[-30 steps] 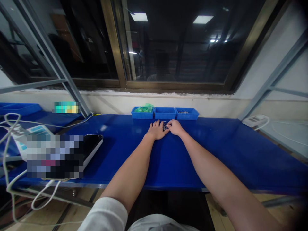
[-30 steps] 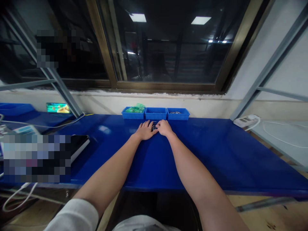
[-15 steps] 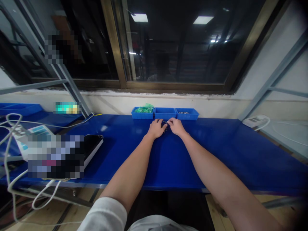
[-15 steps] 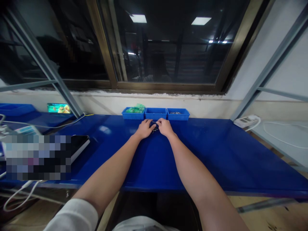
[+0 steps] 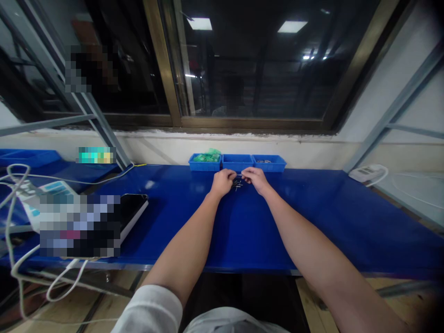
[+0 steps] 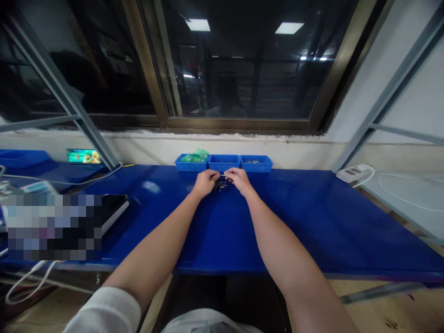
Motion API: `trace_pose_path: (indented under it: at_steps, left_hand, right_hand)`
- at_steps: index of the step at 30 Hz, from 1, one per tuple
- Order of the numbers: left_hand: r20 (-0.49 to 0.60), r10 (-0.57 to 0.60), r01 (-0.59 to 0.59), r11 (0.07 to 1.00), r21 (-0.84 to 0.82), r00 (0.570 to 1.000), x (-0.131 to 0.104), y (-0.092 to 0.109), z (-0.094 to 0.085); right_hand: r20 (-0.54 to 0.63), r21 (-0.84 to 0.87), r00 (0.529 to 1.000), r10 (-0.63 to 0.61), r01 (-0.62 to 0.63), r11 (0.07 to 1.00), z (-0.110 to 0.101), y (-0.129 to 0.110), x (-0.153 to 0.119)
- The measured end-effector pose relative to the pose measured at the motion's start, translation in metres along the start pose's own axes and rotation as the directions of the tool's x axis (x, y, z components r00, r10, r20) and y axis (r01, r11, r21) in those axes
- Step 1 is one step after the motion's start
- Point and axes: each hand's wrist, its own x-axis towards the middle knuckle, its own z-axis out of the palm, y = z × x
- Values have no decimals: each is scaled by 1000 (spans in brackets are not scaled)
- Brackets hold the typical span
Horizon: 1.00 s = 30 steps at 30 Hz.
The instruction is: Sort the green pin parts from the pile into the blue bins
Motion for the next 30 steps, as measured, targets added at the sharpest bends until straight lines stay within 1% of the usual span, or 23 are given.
trace_pose_path:
  at_steps: [3,6,9,13,17,21,22,24,27,28,30]
  left_hand:
    - [-43,8,-11,999,-50,999,0,1,1]
    - [-116,-54,44,995,-85,992,1,-1,1]
    - [-165,-118,103,990,-95,979,2,-4,1]
    - [-182,-152,139,987,-80,972,3,-8,2]
    - [-153,-166,162,986,-38,974,4,-11,3]
    - [-90,-174,177,984,22,981,4,-13,4]
    - [-76,-175,178,983,37,982,4,-13,4]
    - [-48,-175,178,982,62,983,3,-13,4]
    - [-5,-178,178,980,89,984,3,-11,4]
    - [10,-184,182,978,97,983,2,-11,4]
    - [37,-204,198,973,119,978,2,-9,2]
  right_hand:
    - [-99,64,995,-14,21,998,-3,-2,1]
    - [-165,77,986,-5,17,997,-5,-2,2]
    - [-162,63,986,29,-19,998,-6,-1,1]
    - [-121,38,992,45,-41,998,-6,1,1]
    - [-100,56,991,84,-79,995,-6,0,1]
    - [-125,62,985,118,-111,992,-6,-3,1]
    - [-151,55,982,115,-108,993,-7,-3,2]
    - [-244,37,967,78,-71,997,-9,-3,5]
    - [-403,38,915,-22,41,998,-17,-1,11]
    - [-435,49,900,-37,65,997,-21,0,13]
    - [-465,76,885,-13,54,996,-28,2,16]
